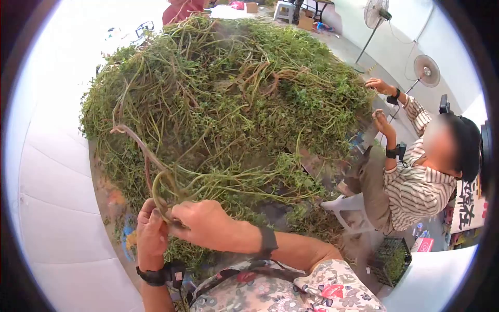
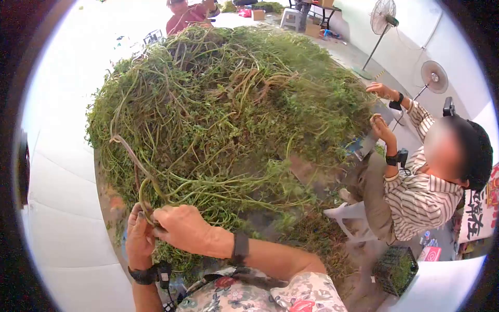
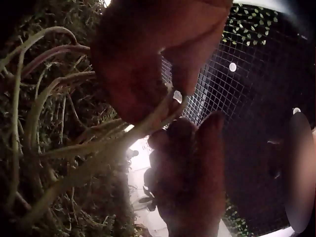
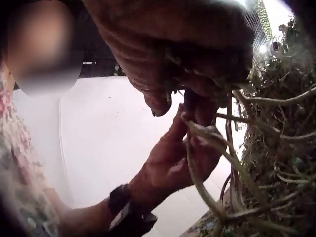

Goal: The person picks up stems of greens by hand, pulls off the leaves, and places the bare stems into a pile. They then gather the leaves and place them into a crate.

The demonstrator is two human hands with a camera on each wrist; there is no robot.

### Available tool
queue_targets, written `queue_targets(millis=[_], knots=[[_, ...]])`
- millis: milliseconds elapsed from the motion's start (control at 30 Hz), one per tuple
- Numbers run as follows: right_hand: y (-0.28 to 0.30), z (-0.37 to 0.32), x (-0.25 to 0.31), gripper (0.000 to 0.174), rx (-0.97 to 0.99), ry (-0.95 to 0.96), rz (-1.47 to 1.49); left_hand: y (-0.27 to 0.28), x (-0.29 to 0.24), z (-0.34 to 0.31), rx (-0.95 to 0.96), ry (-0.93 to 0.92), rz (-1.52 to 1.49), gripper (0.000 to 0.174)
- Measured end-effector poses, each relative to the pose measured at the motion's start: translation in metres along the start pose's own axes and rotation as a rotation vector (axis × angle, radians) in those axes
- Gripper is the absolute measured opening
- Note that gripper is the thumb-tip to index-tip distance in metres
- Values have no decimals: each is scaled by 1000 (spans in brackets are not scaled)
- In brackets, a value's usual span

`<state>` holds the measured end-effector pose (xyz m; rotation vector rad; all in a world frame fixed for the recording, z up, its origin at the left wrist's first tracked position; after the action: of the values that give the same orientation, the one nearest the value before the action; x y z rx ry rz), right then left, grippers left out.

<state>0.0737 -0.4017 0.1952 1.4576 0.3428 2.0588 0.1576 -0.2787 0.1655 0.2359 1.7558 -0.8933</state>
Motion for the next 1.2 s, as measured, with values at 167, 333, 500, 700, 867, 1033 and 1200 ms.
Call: queue_targets(millis=[167,333,500,700,867,1033,1200], knots=[[-3,-3,-2,24,-154,-77,125,-5,-5,-3,-30,-7,149,29],[-15,-7,-7,21,-144,-44,179,-4,-11,-8,-22,-8,183,28],[-6,-5,-7,15,-95,14,101,-2,-8,-9,-79,0,162,20],[-5,1,-2,11,-68,-1,159,-5,-14,-4,-173,-78,384,17],[-1,3,-16,13,-174,25,137,-8,-12,-7,-161,-18,375,17],[3,6,-16,12,-64,16,86,-12,-13,-8,-71,-3,244,19],[6,6,-17,11,44,-24,-79,-5,-10,-7,-33,5,444,20]])
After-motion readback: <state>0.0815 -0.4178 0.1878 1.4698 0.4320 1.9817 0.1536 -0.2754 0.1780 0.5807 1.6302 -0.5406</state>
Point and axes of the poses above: each hand's wrist, its own z-axis towards the middle knuckle, its own y-axis out of the back of the hand, x = y × z, the point moved 4 cm from there along z, towards the middle knuckle, and after that the axes turned 1 degree about z, right-handed, at the moved point
